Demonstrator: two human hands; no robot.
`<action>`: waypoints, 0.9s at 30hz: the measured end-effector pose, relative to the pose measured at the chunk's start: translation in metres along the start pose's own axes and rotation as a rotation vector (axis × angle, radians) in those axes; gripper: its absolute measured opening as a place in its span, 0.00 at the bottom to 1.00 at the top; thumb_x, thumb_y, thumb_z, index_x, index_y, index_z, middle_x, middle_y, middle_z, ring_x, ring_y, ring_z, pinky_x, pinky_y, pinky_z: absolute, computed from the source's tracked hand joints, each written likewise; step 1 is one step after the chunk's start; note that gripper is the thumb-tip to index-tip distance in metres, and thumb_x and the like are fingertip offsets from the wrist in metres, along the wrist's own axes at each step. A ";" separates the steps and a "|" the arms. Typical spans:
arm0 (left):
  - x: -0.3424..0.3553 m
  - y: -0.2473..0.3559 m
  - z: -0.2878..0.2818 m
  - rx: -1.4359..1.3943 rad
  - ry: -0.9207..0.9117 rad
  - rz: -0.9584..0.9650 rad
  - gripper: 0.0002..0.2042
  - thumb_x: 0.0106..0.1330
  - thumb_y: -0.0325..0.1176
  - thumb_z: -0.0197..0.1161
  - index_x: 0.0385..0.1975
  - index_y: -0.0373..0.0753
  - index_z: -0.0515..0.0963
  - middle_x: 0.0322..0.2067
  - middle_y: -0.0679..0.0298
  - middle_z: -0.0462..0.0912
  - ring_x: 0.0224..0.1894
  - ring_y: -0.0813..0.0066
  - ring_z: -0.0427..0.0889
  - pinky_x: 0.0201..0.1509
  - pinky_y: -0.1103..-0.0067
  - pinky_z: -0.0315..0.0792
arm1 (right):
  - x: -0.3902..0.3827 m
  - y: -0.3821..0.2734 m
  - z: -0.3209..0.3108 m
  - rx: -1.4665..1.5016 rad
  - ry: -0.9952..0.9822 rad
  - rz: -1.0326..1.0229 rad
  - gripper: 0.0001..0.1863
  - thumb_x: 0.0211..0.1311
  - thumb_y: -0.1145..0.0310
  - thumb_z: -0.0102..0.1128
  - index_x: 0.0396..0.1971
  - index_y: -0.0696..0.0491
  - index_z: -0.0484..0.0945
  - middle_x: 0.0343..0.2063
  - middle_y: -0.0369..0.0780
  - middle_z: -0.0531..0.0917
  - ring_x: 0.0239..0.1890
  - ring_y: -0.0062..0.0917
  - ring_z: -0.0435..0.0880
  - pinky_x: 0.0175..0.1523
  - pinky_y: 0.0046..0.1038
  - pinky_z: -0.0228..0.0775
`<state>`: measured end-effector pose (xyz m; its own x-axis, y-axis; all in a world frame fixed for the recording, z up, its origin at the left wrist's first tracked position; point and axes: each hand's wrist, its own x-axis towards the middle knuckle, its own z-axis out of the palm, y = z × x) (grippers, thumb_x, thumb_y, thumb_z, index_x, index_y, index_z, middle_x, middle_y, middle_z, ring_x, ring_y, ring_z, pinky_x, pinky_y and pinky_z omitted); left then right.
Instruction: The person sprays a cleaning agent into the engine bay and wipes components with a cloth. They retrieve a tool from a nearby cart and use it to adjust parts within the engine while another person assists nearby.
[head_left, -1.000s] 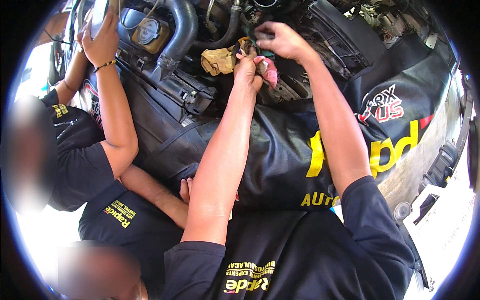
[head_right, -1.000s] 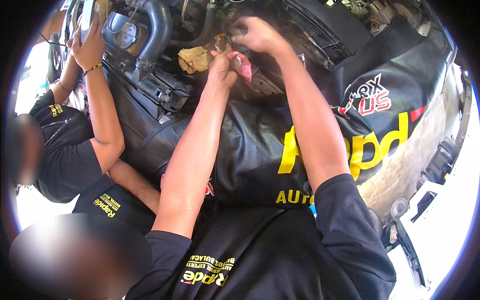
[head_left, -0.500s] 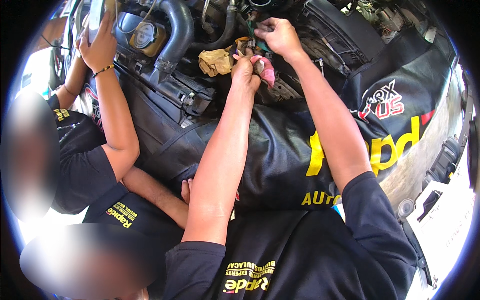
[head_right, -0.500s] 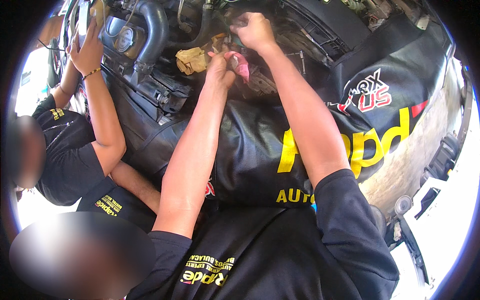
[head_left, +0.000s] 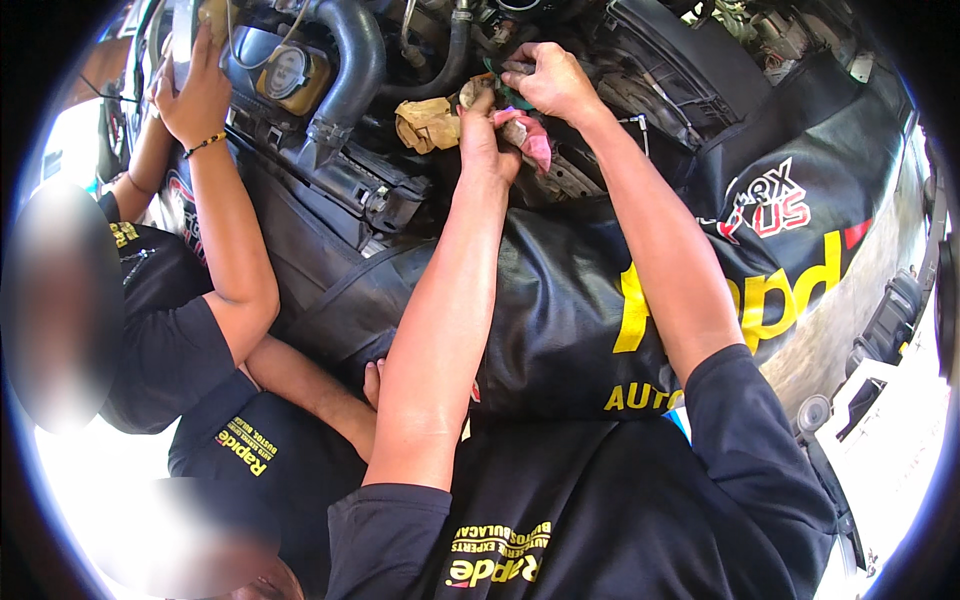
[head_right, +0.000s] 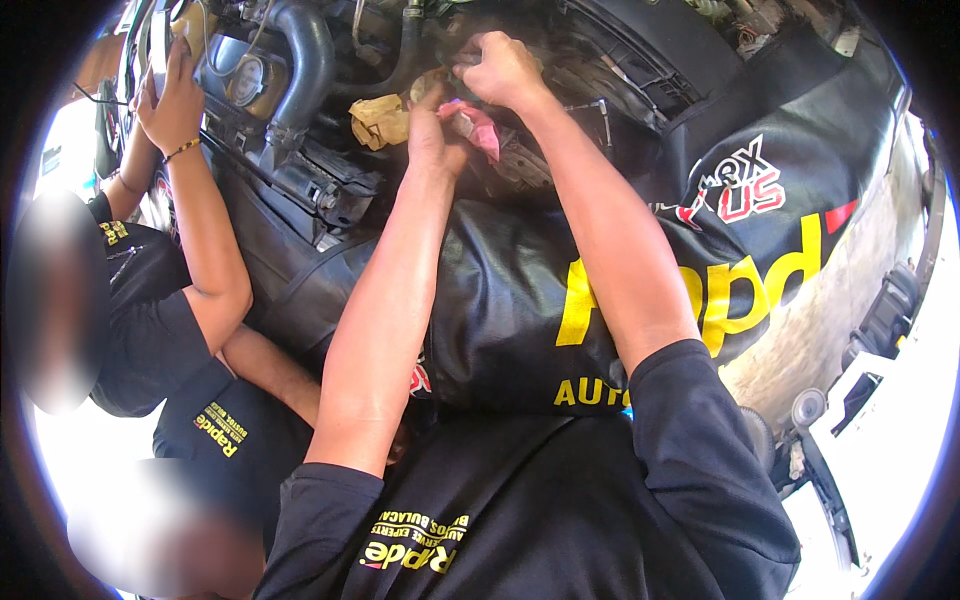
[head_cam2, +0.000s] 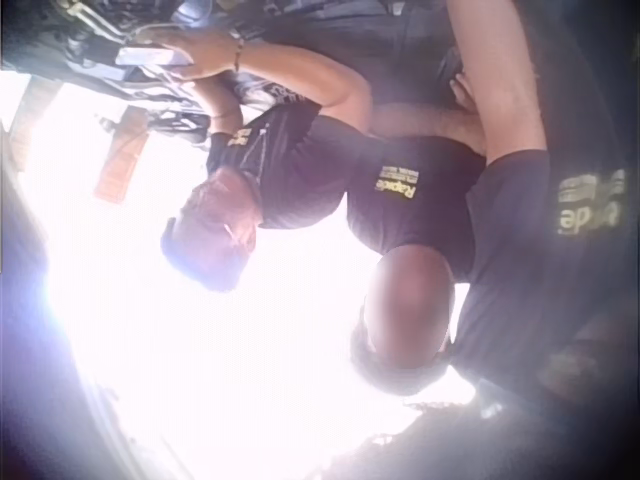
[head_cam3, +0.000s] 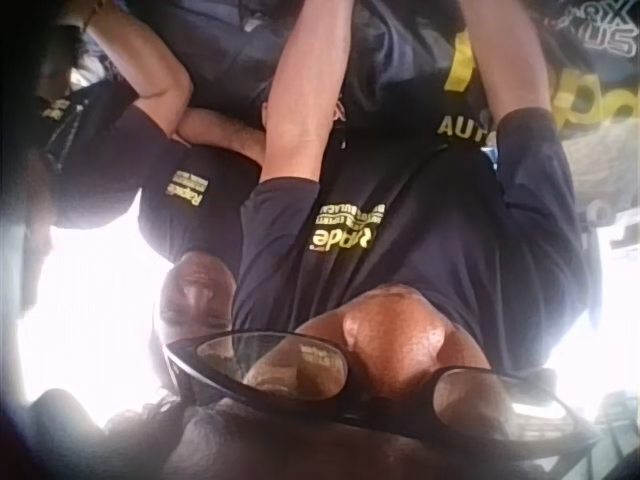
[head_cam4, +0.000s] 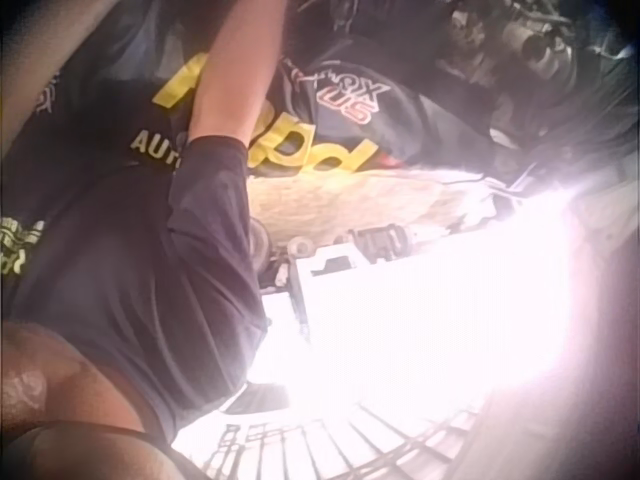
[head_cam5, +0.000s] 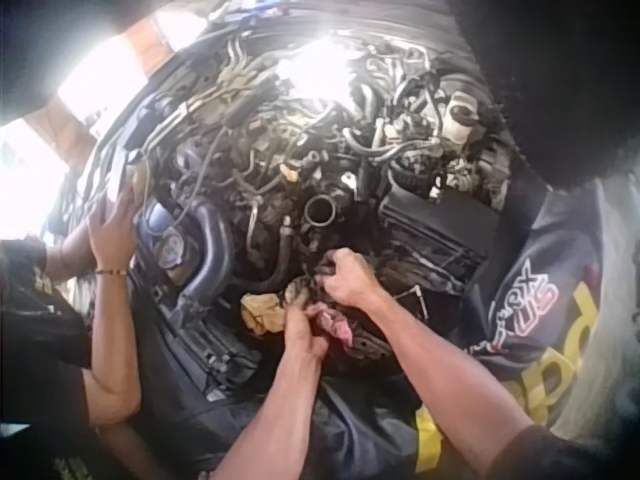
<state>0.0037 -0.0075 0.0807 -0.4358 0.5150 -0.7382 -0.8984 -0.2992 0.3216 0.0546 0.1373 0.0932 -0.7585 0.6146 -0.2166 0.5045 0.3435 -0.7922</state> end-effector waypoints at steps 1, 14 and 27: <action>-0.004 -0.001 0.006 -0.006 0.014 0.041 0.11 0.74 0.33 0.68 0.51 0.41 0.76 0.26 0.62 0.82 0.27 0.70 0.82 0.34 0.70 0.81 | 0.001 0.001 0.001 -0.033 0.019 0.008 0.22 0.59 0.56 0.73 0.52 0.50 0.89 0.47 0.48 0.91 0.53 0.43 0.89 0.61 0.39 0.79; 0.013 -0.010 0.000 0.125 0.081 0.068 0.12 0.70 0.32 0.73 0.48 0.43 0.78 0.34 0.66 0.84 0.28 0.72 0.85 0.37 0.74 0.82 | 0.013 0.016 -0.007 0.231 0.023 -0.075 0.21 0.71 0.59 0.70 0.51 0.62 0.87 0.37 0.40 0.91 0.39 0.19 0.83 0.50 0.30 0.77; 0.006 -0.013 0.000 0.169 0.090 0.134 0.13 0.70 0.31 0.72 0.50 0.42 0.77 0.36 0.64 0.84 0.36 0.73 0.85 0.43 0.71 0.81 | 0.008 0.004 -0.013 0.022 -0.190 -0.030 0.31 0.58 0.57 0.72 0.60 0.57 0.84 0.51 0.54 0.89 0.54 0.43 0.89 0.61 0.37 0.78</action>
<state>0.0127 -0.0005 0.0723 -0.5516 0.4036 -0.7300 -0.8328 -0.2170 0.5093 0.0561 0.1524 0.0957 -0.8384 0.4584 -0.2949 0.4730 0.3430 -0.8116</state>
